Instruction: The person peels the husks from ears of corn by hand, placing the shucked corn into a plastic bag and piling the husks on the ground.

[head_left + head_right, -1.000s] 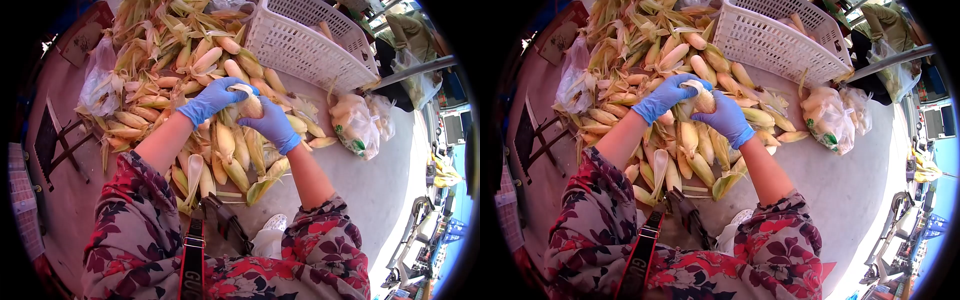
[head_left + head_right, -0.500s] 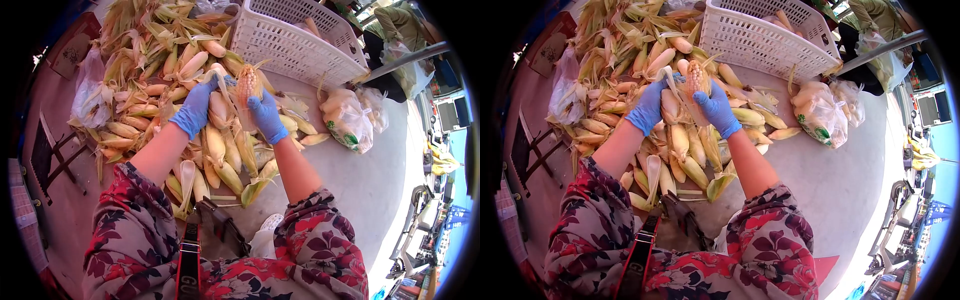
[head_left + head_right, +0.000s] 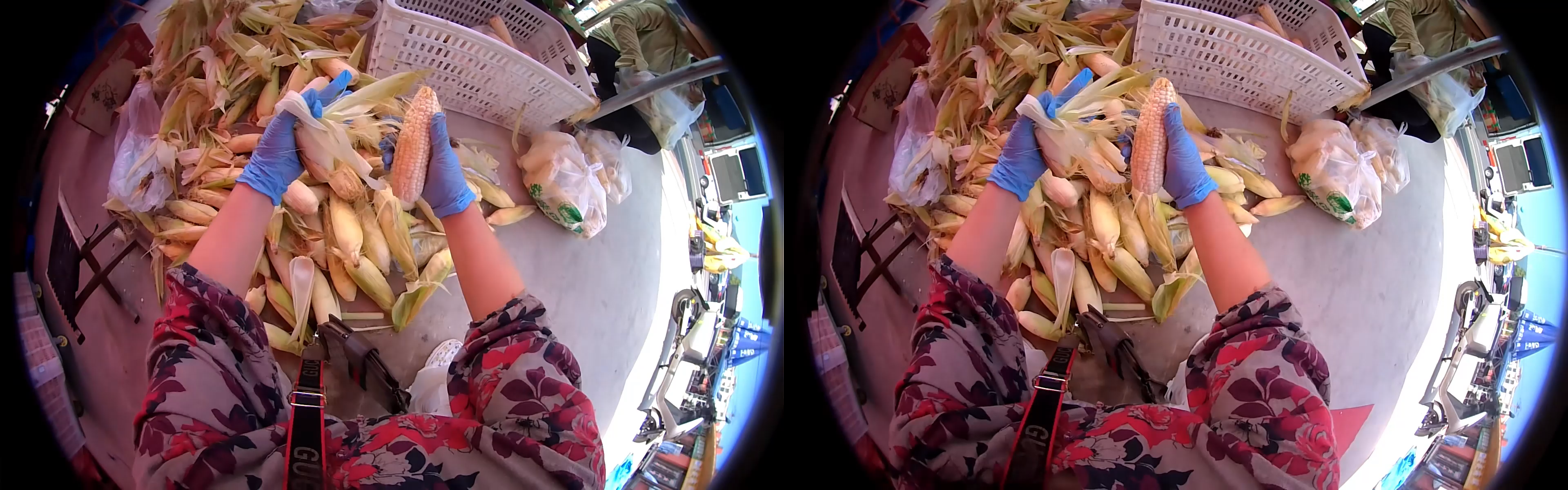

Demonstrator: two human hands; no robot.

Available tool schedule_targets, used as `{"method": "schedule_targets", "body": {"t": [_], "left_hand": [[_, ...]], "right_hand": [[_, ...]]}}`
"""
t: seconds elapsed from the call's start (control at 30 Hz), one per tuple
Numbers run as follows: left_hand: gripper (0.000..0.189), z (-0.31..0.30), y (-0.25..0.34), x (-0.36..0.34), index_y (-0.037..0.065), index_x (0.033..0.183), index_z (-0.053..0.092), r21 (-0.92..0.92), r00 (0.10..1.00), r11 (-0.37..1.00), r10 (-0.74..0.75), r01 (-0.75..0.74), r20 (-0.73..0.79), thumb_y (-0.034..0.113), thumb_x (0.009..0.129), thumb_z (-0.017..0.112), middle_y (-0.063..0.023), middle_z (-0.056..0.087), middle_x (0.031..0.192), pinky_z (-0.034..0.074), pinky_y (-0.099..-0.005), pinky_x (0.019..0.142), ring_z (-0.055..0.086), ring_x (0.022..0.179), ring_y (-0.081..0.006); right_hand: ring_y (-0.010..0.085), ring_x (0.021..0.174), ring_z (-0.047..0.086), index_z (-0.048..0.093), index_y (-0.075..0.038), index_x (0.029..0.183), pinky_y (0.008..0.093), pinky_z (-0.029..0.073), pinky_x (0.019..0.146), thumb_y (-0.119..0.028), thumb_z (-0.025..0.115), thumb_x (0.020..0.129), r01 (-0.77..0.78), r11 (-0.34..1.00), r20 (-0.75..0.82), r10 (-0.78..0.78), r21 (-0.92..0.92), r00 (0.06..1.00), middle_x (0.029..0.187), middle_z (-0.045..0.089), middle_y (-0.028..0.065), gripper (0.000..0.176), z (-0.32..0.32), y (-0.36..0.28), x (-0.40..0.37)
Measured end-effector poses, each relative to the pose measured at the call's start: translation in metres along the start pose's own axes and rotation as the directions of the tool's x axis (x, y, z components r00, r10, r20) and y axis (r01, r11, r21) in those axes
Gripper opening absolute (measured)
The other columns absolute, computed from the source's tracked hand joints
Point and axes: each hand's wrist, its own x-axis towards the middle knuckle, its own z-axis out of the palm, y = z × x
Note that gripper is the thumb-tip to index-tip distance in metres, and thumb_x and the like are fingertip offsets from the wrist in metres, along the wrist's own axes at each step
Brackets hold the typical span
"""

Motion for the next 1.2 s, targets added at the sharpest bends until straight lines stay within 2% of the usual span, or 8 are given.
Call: {"method": "schedule_targets", "body": {"t": [0.17,0.33,0.43,0.57,0.77,0.97,1.13,1.2], "left_hand": [[0.051,0.033,-0.04,0.002,0.006,0.129,0.044,0.582,0.998,0.812,0.003,-0.035,0.055,0.019,0.083,0.062,-0.0053,0.055,0.116,0.043,-0.0257,0.087,0.052,0.1,-0.0121],[0.033,0.042,-0.071,-0.018,0.001,0.09,0.061,0.998,0.961,-0.069,-0.277,-0.003,-0.016,0.032,0.078,0.058,-0.0215,0.062,0.085,0.048,-0.0402,0.072,0.061,0.078,-0.0354],[0.035,0.061,-0.097,-0.053,0.003,0.094,0.061,0.961,0.772,0.263,-0.593,-0.082,0.228,0.034,0.077,0.059,-0.0192,0.063,0.09,0.046,-0.0388,0.074,0.059,0.083,-0.0348],[0.026,0.076,-0.05,-0.052,0.003,0.095,0.061,0.819,0.72,0.567,-0.606,0.09,0.34,0.024,0.081,0.056,-0.0117,0.064,0.089,0.043,-0.0321,0.078,0.059,0.083,-0.0213],[0.028,0.043,0.003,-0.056,0.003,0.098,0.062,0.611,0.798,0.56,-0.565,0.559,-0.213,0.025,0.086,0.049,-0.005,0.062,0.088,0.046,-0.0243,0.07,0.057,0.077,-0.0119],[0.031,0.016,-0.021,-0.049,0.001,0.101,0.057,0.043,0.721,0.798,-0.518,0.601,-0.459,0.028,0.089,0.051,-0.0084,0.062,0.083,0.052,-0.0292,0.065,0.062,0.073,-0.0173],[0.025,-0.011,-0.049,-0.029,0.004,0.104,0.054,-0.108,0.814,0.916,-0.394,0.387,-0.426,0.023,0.089,0.048,-0.0105,0.062,0.089,0.054,-0.0318,0.064,0.063,0.078,-0.0202],[0.023,-0.028,-0.064,-0.031,0.004,0.104,0.054,0.255,0.935,0.922,-0.216,0.29,-0.282,0.02,0.089,0.046,-0.0092,0.061,0.09,0.053,-0.0316,0.065,0.062,0.077,-0.0199]], "right_hand": [[0.0148,0.08,0.055,0.051,0.0,0.109,0.0276,0.045,0.077,-0.044,0.055,0.086,0.325,0.826,0.033,-0.35,-0.46,0.936,0.094,0.059,0.0107,0.05,0.009,0.028,0.019],[0.0123,0.075,0.053,0.053,0.001,0.102,0.027,0.045,0.07,-0.047,0.057,0.084,0.136,0.511,-0.103,-0.414,-0.849,0.905,0.085,0.059,0.0075,0.052,-0.019,0.028,0.011],[0.0174,0.063,0.058,0.054,0.0,0.095,0.0285,0.05,0.057,-0.05,0.054,0.084,-0.003,0.937,-0.416,-0.152,-0.349,0.896,0.078,0.059,0.0095,0.051,-0.044,0.021,0.017],[0.0227,0.062,0.062,0.054,-0.002,0.097,0.0343,0.054,0.055,-0.044,0.05,0.087,-0.614,0.789,-0.211,0.599,-0.008,0.772,0.077,0.062,0.0138,0.043,-0.078,0.032,-0.001],[0.0219,0.075,0.063,0.044,0.002,0.118,0.0312,0.055,0.061,-0.029,0.058,0.085,-0.379,0.867,-0.004,0.399,-0.322,0.917,0.094,0.061,0.0187,0.047,-0.014,-0.087,0.023],[0.0148,0.068,0.061,0.051,0.0,0.116,0.0275,0.05,0.06,-0.02,0.053,0.09,0.215,0.952,0.126,-0.246,0.219,0.961,0.088,0.064,0.011,0.033,-0.019,-0.179,0.086],[0.0118,0.083,0.058,0.049,-0.007,0.125,0.0243,0.047,0.07,-0.034,0.057,0.087,-0.04,0.701,0.081,0.138,-0.712,0.987,0.101,0.059,0.0077,0.047,0.052,-0.012,0.024],[0.028,0.107,0.05,0.035,-0.01,0.136,0.0361,0.037,0.095,-0.041,0.071,0.073,0.407,0.312,0.398,-0.094,-0.858,0.912,0.122,0.048,0.0173,0.079,0.048,0.041,0.008]]}}
